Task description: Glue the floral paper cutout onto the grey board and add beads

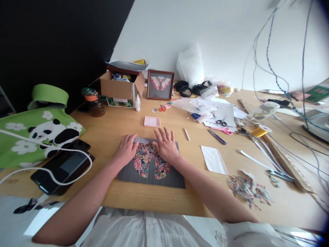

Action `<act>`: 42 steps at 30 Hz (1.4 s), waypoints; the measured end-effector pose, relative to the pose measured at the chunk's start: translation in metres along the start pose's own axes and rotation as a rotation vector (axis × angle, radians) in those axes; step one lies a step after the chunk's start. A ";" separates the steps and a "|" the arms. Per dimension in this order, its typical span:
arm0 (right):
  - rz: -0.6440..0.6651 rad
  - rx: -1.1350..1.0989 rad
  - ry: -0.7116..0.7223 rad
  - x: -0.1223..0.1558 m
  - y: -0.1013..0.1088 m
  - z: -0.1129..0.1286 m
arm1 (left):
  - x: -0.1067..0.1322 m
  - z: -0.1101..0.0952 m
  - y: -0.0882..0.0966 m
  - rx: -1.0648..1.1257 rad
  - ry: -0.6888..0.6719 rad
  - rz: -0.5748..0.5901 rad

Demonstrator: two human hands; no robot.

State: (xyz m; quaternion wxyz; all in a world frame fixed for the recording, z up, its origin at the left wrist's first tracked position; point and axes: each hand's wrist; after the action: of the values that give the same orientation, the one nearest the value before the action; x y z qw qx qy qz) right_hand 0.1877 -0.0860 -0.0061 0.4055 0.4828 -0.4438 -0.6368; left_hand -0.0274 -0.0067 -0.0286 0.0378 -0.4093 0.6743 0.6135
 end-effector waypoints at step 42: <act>0.020 -0.050 0.157 0.046 -0.004 0.034 | -0.003 0.000 0.005 -0.034 0.060 -0.004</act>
State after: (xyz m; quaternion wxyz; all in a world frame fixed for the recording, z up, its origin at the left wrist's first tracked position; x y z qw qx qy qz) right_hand 0.1443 -0.1223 -0.0172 0.4571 0.5165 -0.3995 -0.6038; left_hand -0.0289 -0.0053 -0.0228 0.0118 -0.4295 0.6636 0.6124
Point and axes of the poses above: each hand's wrist, its own x-axis away from the middle knuckle, its own y-axis out of the back of the hand, z = x × y, and after that the axes turned 13 degrees about -y, right-handed
